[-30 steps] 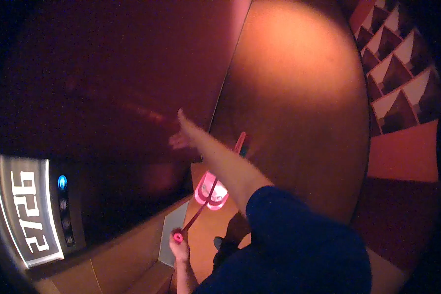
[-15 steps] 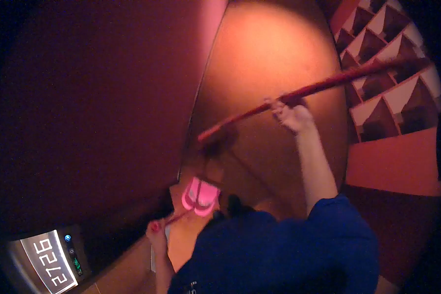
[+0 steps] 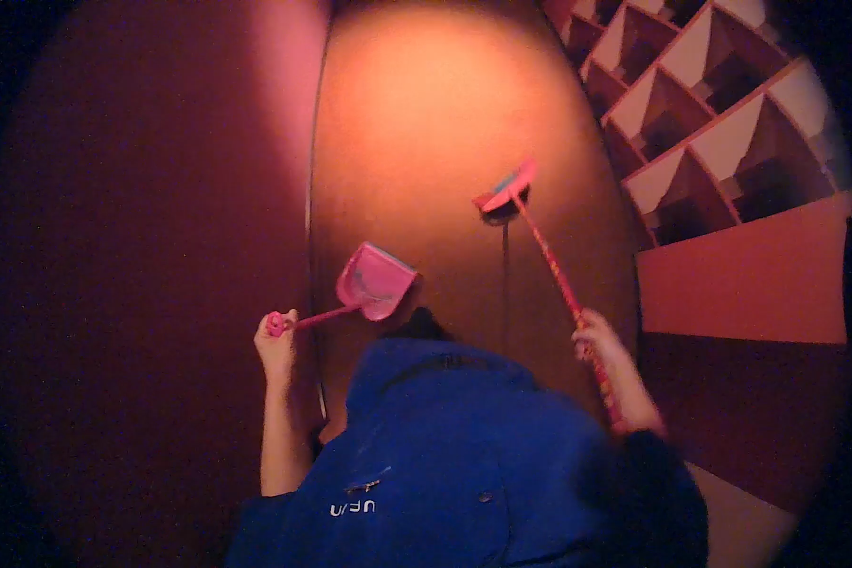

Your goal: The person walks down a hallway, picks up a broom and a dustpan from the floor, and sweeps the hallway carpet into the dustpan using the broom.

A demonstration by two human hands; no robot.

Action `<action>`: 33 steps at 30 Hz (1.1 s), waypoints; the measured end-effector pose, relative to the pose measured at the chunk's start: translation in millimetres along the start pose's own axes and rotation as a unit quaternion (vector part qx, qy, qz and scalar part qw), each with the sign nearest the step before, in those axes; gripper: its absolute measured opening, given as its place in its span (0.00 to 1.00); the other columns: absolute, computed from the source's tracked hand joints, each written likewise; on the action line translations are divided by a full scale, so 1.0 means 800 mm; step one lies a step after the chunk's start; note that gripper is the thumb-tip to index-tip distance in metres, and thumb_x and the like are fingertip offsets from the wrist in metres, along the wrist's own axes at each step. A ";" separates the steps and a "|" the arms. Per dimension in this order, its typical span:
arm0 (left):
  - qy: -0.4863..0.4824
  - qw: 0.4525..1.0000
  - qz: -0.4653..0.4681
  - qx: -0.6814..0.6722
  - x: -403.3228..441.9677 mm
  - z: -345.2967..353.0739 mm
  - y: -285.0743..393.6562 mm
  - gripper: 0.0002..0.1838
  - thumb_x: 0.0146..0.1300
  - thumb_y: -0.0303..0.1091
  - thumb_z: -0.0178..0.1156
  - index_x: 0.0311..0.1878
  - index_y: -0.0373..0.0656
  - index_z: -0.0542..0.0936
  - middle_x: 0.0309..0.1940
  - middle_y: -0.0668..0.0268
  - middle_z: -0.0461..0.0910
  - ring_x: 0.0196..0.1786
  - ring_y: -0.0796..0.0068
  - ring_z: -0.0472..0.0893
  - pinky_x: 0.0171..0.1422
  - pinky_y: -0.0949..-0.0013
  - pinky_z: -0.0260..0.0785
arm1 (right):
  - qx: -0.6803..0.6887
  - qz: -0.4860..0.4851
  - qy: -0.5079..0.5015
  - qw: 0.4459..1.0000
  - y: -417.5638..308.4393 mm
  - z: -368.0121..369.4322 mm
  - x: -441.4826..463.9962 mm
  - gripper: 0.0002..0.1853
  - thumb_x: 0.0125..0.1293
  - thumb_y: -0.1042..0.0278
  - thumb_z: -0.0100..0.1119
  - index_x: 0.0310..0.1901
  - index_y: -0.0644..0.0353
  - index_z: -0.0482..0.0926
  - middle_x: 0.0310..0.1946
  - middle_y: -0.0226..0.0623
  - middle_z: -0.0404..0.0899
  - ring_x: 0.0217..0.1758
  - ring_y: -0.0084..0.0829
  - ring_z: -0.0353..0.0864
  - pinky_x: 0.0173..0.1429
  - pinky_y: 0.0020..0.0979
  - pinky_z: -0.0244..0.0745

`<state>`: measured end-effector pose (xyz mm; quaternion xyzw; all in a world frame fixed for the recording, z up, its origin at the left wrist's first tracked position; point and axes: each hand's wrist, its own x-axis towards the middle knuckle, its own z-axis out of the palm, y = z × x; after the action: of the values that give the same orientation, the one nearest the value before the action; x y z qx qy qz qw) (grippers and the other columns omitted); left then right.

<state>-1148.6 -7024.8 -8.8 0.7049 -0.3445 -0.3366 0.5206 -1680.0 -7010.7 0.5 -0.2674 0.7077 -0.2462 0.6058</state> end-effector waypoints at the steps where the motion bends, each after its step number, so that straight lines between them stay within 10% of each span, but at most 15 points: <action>1: -0.024 0.999 -0.004 -0.048 0.019 0.016 0.004 0.08 0.50 0.26 0.59 0.22 0.43 0.69 0.20 0.76 0.69 0.25 0.88 0.65 0.32 0.82 0.60 | 0.128 0.032 -0.040 0.990 0.020 -0.004 -0.003 0.21 0.44 0.72 0.54 0.43 0.58 0.63 0.16 0.33 0.68 0.10 0.30 0.67 0.14 0.27 0.62; 4: -0.034 0.999 0.043 -0.001 0.077 0.058 0.032 0.08 0.50 0.25 0.59 0.23 0.43 0.69 0.21 0.76 0.68 0.26 0.88 0.65 0.32 0.82 0.60 | -0.087 0.032 -0.069 0.993 0.098 0.004 0.006 0.06 0.45 0.70 0.51 0.28 0.54 0.68 0.18 0.32 0.69 0.18 0.25 0.68 0.21 0.26 0.63; 7: -0.021 0.998 0.044 0.037 0.139 0.089 0.044 0.09 0.50 0.25 0.59 0.23 0.43 0.67 0.20 0.78 0.64 0.26 0.88 0.63 0.32 0.83 0.58 | -0.010 0.224 0.014 0.974 0.081 0.054 -0.019 0.05 0.44 0.69 0.52 0.24 0.55 0.67 0.18 0.31 0.69 0.19 0.24 0.68 0.23 0.27 0.63; 9: -0.029 0.999 0.043 0.006 0.177 0.100 0.023 0.10 0.51 0.26 0.59 0.23 0.44 0.66 0.20 0.79 0.63 0.25 0.88 0.62 0.30 0.83 0.55 | -0.009 0.089 0.014 0.996 0.174 0.054 0.016 0.06 0.46 0.69 0.51 0.27 0.57 0.69 0.18 0.31 0.68 0.18 0.24 0.67 0.24 0.29 0.64; 15: -0.063 0.995 0.003 0.081 0.232 0.130 0.065 0.11 0.53 0.28 0.58 0.22 0.45 0.66 0.19 0.78 0.63 0.24 0.88 0.61 0.28 0.82 0.55 | -0.161 0.175 0.065 0.969 0.072 0.095 0.110 0.18 0.51 0.73 0.53 0.46 0.60 0.66 0.30 0.35 0.72 0.34 0.28 0.71 0.36 0.29 0.68; 17: -0.079 0.995 0.035 0.046 0.218 0.146 0.051 0.10 0.53 0.29 0.59 0.23 0.42 0.67 0.21 0.75 0.65 0.25 0.87 0.63 0.30 0.82 0.58 | 0.010 -0.014 0.041 0.999 0.121 0.043 0.130 0.20 0.53 0.73 0.52 0.50 0.59 0.64 0.34 0.34 0.72 0.37 0.30 0.72 0.40 0.28 0.68; 19: -0.052 0.996 0.031 0.068 0.197 0.099 0.054 0.10 0.52 0.30 0.59 0.24 0.40 0.67 0.22 0.74 0.66 0.26 0.86 0.64 0.31 0.82 0.58 | -0.090 -0.048 0.101 0.990 0.194 0.026 0.073 0.23 0.54 0.74 0.50 0.54 0.55 0.61 0.30 0.35 0.72 0.30 0.29 0.73 0.33 0.30 0.71; 24: -0.098 0.968 0.034 0.229 0.290 0.136 0.077 0.11 0.52 0.33 0.60 0.24 0.39 0.69 0.20 0.77 0.65 0.25 0.87 0.63 0.30 0.81 0.58 | -0.040 0.146 0.135 0.979 0.033 -0.005 0.186 0.26 0.54 0.74 0.49 0.56 0.48 0.59 0.18 0.33 0.67 0.08 0.25 0.64 0.09 0.29 0.59; 26: -0.140 0.972 0.040 0.187 0.284 0.127 0.020 0.10 0.52 0.33 0.60 0.24 0.40 0.69 0.21 0.76 0.66 0.26 0.87 0.64 0.31 0.81 0.59 | 0.000 0.085 0.137 0.987 0.025 0.041 0.179 0.25 0.53 0.75 0.48 0.55 0.49 0.60 0.16 0.33 0.66 0.08 0.26 0.63 0.09 0.29 0.59; 33: -0.245 0.951 0.029 0.186 0.290 0.090 0.027 0.02 0.54 0.20 0.52 0.31 0.37 0.73 0.30 0.68 0.74 0.34 0.82 0.72 0.42 0.79 0.64 | 0.021 0.006 -0.204 0.979 -0.046 0.345 0.113 0.27 0.50 0.76 0.49 0.55 0.54 0.60 0.20 0.27 0.66 0.20 0.21 0.65 0.22 0.23 0.61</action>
<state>-1087.2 -7259.7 -31.3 0.6747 -0.5384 -0.4134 0.2898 -1415.2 -7105.2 -80.3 -0.2954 0.5660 -0.1976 0.7439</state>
